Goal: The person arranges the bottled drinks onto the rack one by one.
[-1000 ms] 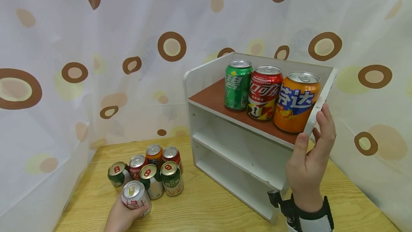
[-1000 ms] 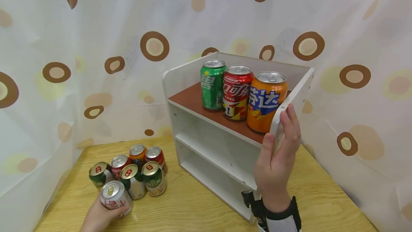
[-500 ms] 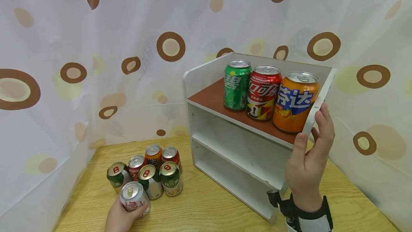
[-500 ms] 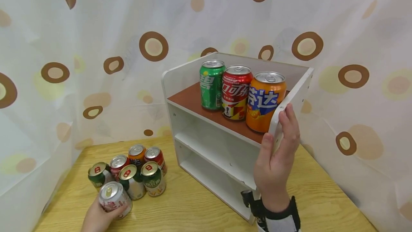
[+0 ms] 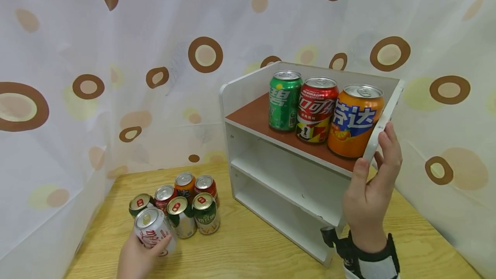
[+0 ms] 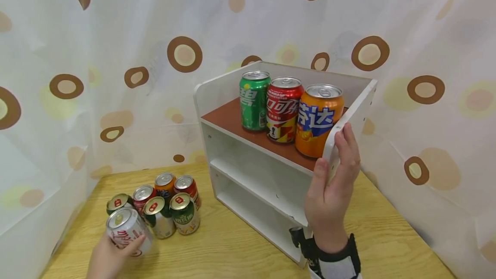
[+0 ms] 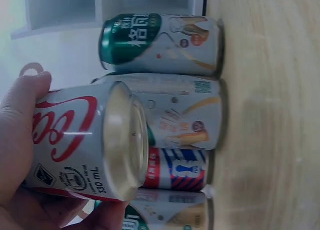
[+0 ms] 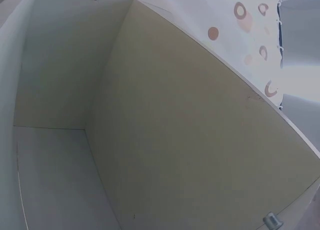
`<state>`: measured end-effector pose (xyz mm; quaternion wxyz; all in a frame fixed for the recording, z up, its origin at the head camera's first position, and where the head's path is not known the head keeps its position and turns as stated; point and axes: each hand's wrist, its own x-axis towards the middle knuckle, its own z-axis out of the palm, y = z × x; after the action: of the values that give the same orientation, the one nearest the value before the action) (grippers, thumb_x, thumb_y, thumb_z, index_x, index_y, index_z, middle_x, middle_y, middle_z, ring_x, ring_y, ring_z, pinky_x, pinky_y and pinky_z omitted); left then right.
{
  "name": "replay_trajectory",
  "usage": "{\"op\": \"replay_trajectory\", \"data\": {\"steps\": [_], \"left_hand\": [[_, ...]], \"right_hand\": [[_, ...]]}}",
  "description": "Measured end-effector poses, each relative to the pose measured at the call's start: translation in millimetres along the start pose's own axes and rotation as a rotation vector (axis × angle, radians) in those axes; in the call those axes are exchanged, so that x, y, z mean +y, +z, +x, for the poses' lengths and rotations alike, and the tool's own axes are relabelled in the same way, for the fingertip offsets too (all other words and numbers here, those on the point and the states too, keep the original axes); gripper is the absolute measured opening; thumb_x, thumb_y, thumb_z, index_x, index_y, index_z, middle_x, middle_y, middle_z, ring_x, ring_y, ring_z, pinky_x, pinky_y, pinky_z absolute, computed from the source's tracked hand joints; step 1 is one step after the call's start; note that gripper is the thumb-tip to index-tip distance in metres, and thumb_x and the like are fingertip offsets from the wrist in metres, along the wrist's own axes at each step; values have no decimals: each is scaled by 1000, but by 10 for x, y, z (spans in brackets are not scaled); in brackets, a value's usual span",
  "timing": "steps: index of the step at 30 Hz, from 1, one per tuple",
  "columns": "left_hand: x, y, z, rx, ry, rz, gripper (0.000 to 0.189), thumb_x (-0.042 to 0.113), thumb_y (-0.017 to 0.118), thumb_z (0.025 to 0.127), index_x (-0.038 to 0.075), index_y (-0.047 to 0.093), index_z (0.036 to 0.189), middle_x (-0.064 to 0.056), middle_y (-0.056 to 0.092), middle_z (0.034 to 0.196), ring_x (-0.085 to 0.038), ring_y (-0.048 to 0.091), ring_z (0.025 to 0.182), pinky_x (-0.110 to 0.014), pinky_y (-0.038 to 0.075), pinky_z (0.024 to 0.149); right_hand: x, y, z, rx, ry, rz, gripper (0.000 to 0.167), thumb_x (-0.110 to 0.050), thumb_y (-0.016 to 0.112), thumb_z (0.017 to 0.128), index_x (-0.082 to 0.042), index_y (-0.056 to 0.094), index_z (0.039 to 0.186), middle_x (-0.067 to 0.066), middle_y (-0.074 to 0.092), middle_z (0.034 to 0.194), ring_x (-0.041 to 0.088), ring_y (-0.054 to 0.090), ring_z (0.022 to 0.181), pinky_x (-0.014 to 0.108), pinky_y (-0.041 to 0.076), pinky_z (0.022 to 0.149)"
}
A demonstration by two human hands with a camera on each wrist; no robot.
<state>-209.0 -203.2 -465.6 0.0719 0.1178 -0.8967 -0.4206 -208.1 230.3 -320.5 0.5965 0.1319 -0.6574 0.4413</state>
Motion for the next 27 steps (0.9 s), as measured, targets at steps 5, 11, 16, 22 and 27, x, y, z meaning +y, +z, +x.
{"op": "replay_trajectory", "data": {"steps": [5,11,16,22,27], "left_hand": [[173,-69,-9,47,32,-28,74,40,83,87,-1,48,137,-29,65,129,-47,64,118,-60,51,101],[405,-141,2,74,92,-34,70,37,83,88,1,50,137,-27,67,127,-45,66,117,-60,52,100],[596,-213,52,84,160,-52,71,35,83,88,3,49,141,-25,67,127,-43,66,116,-58,53,99],[857,-341,157,82,234,-47,67,34,81,90,2,50,139,-25,67,126,-41,67,113,-54,56,94],[1130,-468,220,60,245,-60,65,38,77,93,1,48,139,-26,66,128,-41,67,114,-54,56,94]], "right_hand": [[-20,10,8,1,10,-6,43,-13,45,109,14,33,141,20,32,162,28,32,150,30,30,114],[-88,32,20,12,17,-9,40,-8,44,109,15,33,140,23,32,161,26,32,150,29,29,114],[-101,34,25,13,15,-9,40,-8,44,109,15,33,140,23,32,161,26,32,150,28,29,114],[-90,25,23,8,9,-14,38,-6,43,109,15,33,139,24,32,161,26,33,150,28,29,114],[-58,17,12,0,6,-14,38,-5,43,108,15,33,139,23,32,161,26,32,150,28,29,115]]}}
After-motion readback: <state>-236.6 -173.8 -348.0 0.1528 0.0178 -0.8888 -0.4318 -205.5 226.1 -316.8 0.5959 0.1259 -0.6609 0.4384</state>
